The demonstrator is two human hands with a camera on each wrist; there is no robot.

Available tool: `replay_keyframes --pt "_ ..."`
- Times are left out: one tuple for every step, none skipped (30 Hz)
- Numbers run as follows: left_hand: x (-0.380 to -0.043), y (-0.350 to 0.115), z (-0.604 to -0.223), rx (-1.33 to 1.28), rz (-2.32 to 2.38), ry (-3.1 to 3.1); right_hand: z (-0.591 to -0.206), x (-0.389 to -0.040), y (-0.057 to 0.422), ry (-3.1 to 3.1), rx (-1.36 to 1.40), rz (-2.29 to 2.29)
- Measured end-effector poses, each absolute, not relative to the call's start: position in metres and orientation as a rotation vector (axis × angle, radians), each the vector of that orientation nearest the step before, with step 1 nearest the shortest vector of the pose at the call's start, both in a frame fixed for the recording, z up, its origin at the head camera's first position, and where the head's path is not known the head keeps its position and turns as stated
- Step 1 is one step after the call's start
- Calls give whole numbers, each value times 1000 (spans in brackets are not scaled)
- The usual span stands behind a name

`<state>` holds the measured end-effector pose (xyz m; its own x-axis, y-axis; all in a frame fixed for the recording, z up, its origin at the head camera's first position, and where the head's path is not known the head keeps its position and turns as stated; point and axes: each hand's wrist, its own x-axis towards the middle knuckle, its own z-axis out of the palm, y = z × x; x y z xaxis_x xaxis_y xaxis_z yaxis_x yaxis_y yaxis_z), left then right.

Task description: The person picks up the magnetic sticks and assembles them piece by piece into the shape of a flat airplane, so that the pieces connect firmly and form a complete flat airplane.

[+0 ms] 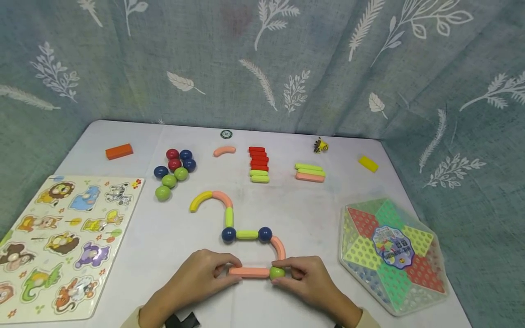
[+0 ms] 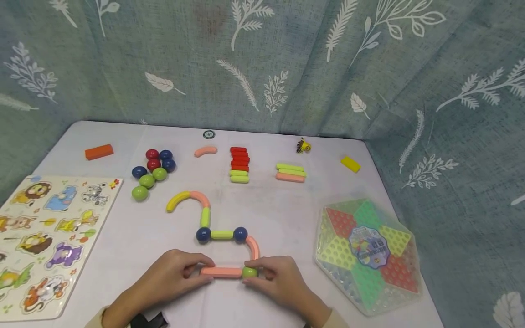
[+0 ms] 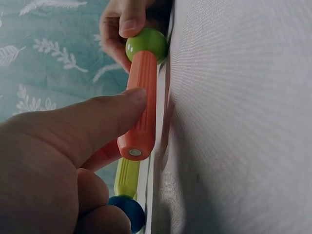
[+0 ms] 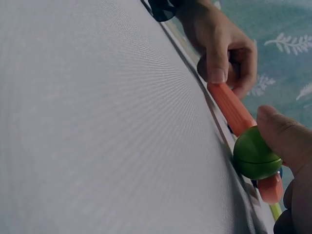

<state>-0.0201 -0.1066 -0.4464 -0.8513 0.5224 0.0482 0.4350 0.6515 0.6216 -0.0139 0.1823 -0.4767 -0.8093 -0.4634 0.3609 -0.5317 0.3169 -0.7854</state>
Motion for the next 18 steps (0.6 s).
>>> replay_keyframes --pt "-20 -106 -446 793 971 2728 -477 -13 183 -2491 941 1546" --pt "-19 -106 -446 791 965 2728 -477 -13 183 -2492 938 1560" --pt "-18 -106 -446 788 959 2728 -477 -13 183 -2490 940 1568" --pt "-18 -106 -445 783 953 2726 -477 -13 183 -2489 941 1578" --pt "-17 -106 -445 780 946 2725 -477 -12 184 -2490 941 1583" --pt "-17 -106 -445 776 939 2724 -477 -12 184 -2489 942 1589" --pt "-16 -107 -446 773 932 2726 -477 -12 184 -2490 940 1594" --pt "-16 -108 -446 771 929 2730 -477 -12 184 -2491 939 1599" --pt "-16 -109 -446 766 927 2736 -477 -13 184 -2489 940 1603" --pt "-16 -111 -445 762 927 2750 -477 -13 184 -2488 940 1609" --pt "-16 -114 -444 753 930 2774 -477 -13 184 -2485 943 1611" --pt "-18 -118 -442 720 924 2797 -478 -13 184 -2482 944 1615" --pt "-20 -122 -439 690 922 2838 -478 -13 184 -2480 947 1618" --pt "-23 -129 -435 658 908 2881 -476 -12 183 -2476 946 1628" --pt "-28 -137 -431 625 896 2936 -476 -12 183 -2475 946 1630" --pt "-35 -146 -427 592 890 2995 -476 -12 183 -2474 946 1633" --pt "-41 -157 -422 536 873 3051 -475 -12 183 -2478 944 1634" --pt "-48 -168 -418 477 845 3110 -475 -12 184 -2482 942 1637"
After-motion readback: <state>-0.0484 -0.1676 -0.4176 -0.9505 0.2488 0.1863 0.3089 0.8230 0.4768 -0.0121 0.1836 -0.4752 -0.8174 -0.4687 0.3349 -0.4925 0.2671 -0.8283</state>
